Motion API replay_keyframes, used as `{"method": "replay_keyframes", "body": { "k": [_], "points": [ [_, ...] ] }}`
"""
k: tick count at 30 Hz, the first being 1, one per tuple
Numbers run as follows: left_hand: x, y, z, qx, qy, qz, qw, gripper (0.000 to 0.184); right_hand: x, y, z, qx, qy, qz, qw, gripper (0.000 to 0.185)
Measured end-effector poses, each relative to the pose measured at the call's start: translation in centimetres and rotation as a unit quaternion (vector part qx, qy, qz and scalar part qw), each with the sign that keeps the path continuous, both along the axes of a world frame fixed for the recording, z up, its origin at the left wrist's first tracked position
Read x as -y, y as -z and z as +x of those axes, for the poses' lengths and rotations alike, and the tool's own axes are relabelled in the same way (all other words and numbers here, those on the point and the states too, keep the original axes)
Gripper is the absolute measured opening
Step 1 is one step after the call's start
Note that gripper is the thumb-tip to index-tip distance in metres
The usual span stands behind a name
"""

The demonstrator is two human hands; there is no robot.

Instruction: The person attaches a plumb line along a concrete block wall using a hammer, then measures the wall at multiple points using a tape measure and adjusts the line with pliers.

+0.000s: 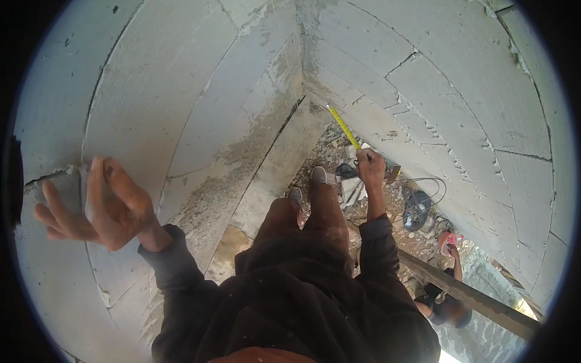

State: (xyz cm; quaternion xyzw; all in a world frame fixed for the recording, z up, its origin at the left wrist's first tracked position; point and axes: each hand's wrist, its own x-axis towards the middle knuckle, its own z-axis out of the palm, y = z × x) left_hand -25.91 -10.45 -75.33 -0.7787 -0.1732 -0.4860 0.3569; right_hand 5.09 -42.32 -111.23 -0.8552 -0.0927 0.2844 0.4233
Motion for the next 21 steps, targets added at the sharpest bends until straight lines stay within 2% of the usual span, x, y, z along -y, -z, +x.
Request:
{"method": "replay_keyframes", "body": {
  "k": [1, 2, 3, 4, 8, 10, 11, 15, 18, 21],
  "points": [
    [0.9, 0.5, -0.7, 0.0, 0.022, -0.02, 1.0, 0.011, -0.1, 2.0, 0.5, 0.037, -0.016, -0.027, 0.999, 0.031],
    [1.0, 1.1, -2.7, 0.009, 0.038, -0.034, 0.999, 0.018, -0.3, 3.9, 0.9, 0.073, -0.031, -0.055, 0.995, 0.031],
    [1.1, 3.1, -3.2, 0.029, 0.095, -0.033, 0.995, 0.02, -0.6, 6.0, 1.4, 0.101, -0.041, -0.103, 0.989, 0.032],
    [1.6, 4.7, -2.6, 0.048, 0.151, -0.032, 0.987, 0.022, -1.1, 8.0, 1.7, 0.099, -0.039, -0.103, 0.989, 0.032],
    [4.4, 16.5, -3.2, 0.017, 0.115, -0.121, 0.986, 0.026, -3.8, 15.2, 3.1, 0.093, -0.038, -0.15, 0.984, 0.031],
    [4.8, 22.3, -2.9, 0.046, 0.074, -0.215, 0.973, 0.026, -5.4, 18.8, 3.7, 0.122, -0.067, -0.177, 0.974, 0.029],
    [4.3, 24.5, -2.7, 0.034, 0.081, -0.193, 0.977, 0.026, -6.2, 20.4, 3.9, 0.117, -0.066, -0.148, 0.98, 0.029],
    [2.8, 33.0, -1.2, 0.071, 0.094, -0.195, 0.974, 0.024, -9.9, 26.5, 5.4, 0.129, -0.09, -0.152, 0.976, 0.029],
    [1.2, 38.3, -1.1, 0.064, 0.065, -0.155, 0.984, 0.02, -12.7, 31.2, 6.6, 0.162, -0.108, -0.161, 0.967, 0.029],
    [-0.8, 41.1, -1.0, -0.008, 0.039, -0.049, 0.998, 0.025, -14.7, 34.2, 7.5, 0.179, -0.135, -0.17, 0.96, 0.027]
  ]
}}
